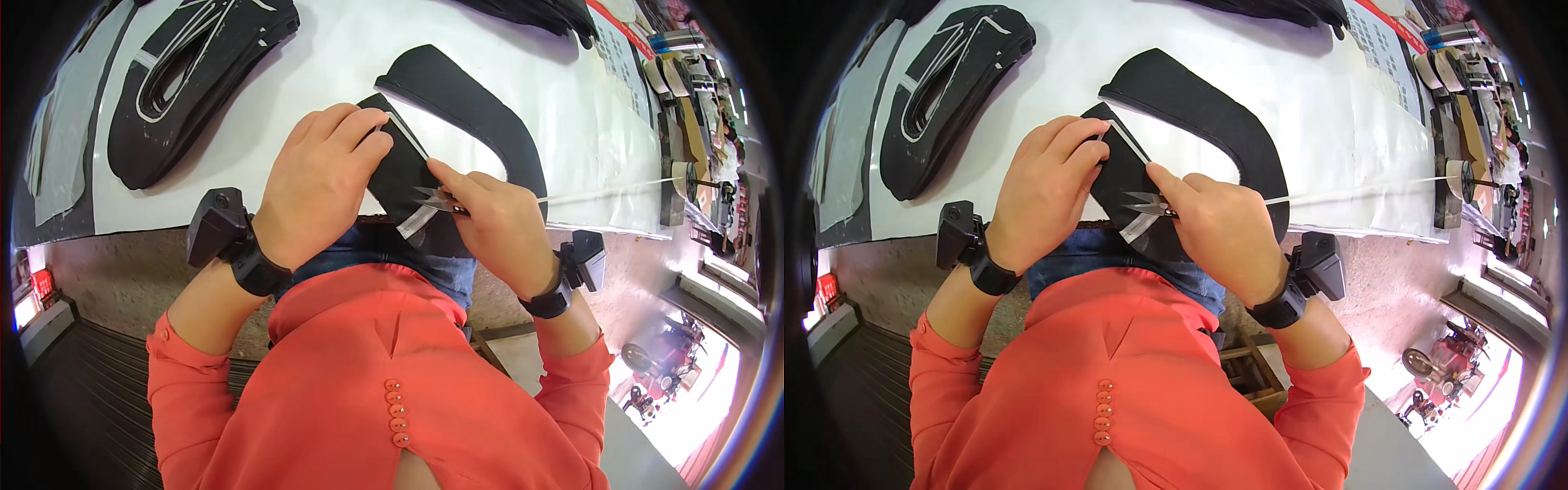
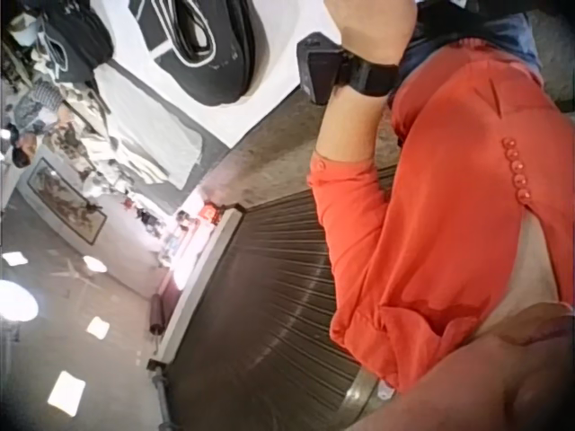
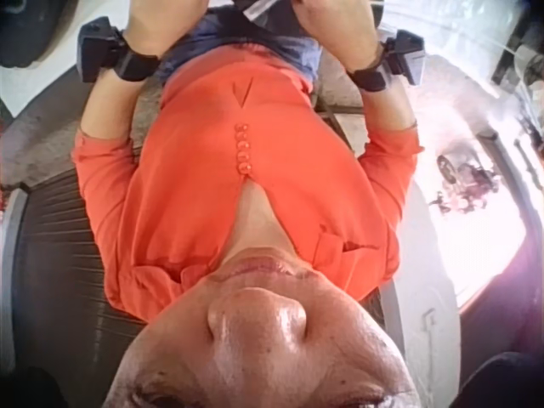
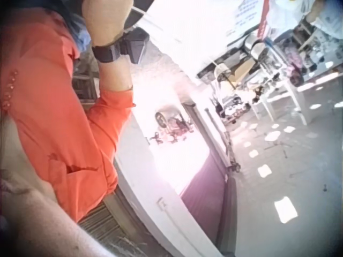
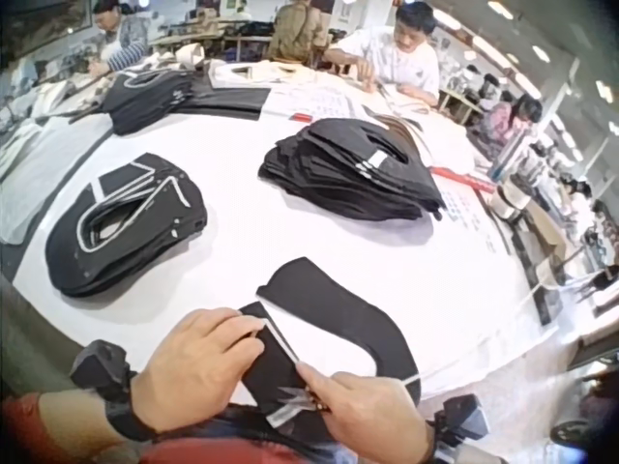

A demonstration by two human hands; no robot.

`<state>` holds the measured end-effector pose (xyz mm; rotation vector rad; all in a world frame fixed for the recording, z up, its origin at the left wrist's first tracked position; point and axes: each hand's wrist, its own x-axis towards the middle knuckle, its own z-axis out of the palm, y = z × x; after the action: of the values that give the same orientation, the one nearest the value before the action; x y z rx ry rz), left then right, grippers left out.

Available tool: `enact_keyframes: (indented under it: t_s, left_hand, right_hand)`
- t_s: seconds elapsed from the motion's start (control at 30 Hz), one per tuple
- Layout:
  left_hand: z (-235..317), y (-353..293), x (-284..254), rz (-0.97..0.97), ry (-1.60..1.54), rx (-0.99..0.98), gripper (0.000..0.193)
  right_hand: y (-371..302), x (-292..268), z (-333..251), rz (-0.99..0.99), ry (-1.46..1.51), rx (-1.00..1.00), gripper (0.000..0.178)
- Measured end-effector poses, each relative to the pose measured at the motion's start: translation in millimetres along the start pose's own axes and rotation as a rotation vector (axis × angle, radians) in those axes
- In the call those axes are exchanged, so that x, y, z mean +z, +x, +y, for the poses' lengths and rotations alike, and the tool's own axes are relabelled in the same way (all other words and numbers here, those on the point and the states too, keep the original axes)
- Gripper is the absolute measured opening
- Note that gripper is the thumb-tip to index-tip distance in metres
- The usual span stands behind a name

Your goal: Using small snips to trim excess material from the edges of shoe upper components.

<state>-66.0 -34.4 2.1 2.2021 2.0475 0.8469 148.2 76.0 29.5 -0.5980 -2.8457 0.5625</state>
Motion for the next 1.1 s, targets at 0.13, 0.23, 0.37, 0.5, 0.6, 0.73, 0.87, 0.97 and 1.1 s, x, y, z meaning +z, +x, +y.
enact_keyframes:
  t_s: [0.13, 0.23, 0.37, 0.5, 0.6, 0.73, 0.87, 0.97, 1.1]
  left_hand:
    - [0.8, 0.9, -0.3, -0.001, -0.012, -0.006, 0.028]
    - [1.2, 1.2, -1.4, -0.007, -0.028, -0.01, 0.029]
    - [0.4, 5.0, -3.0, 0.023, -0.014, -0.007, 0.031]
    - [-2.7, 5.7, -5.6, -0.061, 0.019, 0.015, 0.041]
    - [-0.5, 8.2, -9.3, -0.083, 0.061, 0.036, 0.042]
    - [-2.2, 8.0, -11.2, -0.094, 0.106, 0.087, 0.042]
    - [9.7, -2.6, -17.6, -0.161, 0.145, 0.07, 0.046]
    - [21.0, -15.5, -15.9, -0.172, 0.176, 0.015, 0.049]
    - [23.4, -33.7, -11.4, -0.109, 0.098, -0.078, 0.048]
  right_hand:
    - [-0.4, 1.8, 1.2, -0.037, 0.0, 0.006, 0.057]
    - [2.6, -2.4, -2.9, -0.128, -0.073, 0.01, 0.056]
    - [11.3, -5.5, -14.7, -0.154, -0.123, 0.013, 0.053]
    - [8.6, -8.4, -33.2, -0.18, -0.118, 0.09, 0.067]
    - [2.3, -0.9, -39.7, -0.167, -0.192, 0.108, 0.074]
    - [-1.6, 4.2, -37.8, -0.125, -0.229, 0.119, 0.076]
    - [3.0, -23.3, -20.9, -0.268, -0.199, 0.134, 0.07]
    - [-1.5, -33.4, 12.8, -0.227, 0.001, 0.03, 0.067]
    - [6.0, -43.7, 20.4, -0.282, 0.233, 0.198, 0.049]
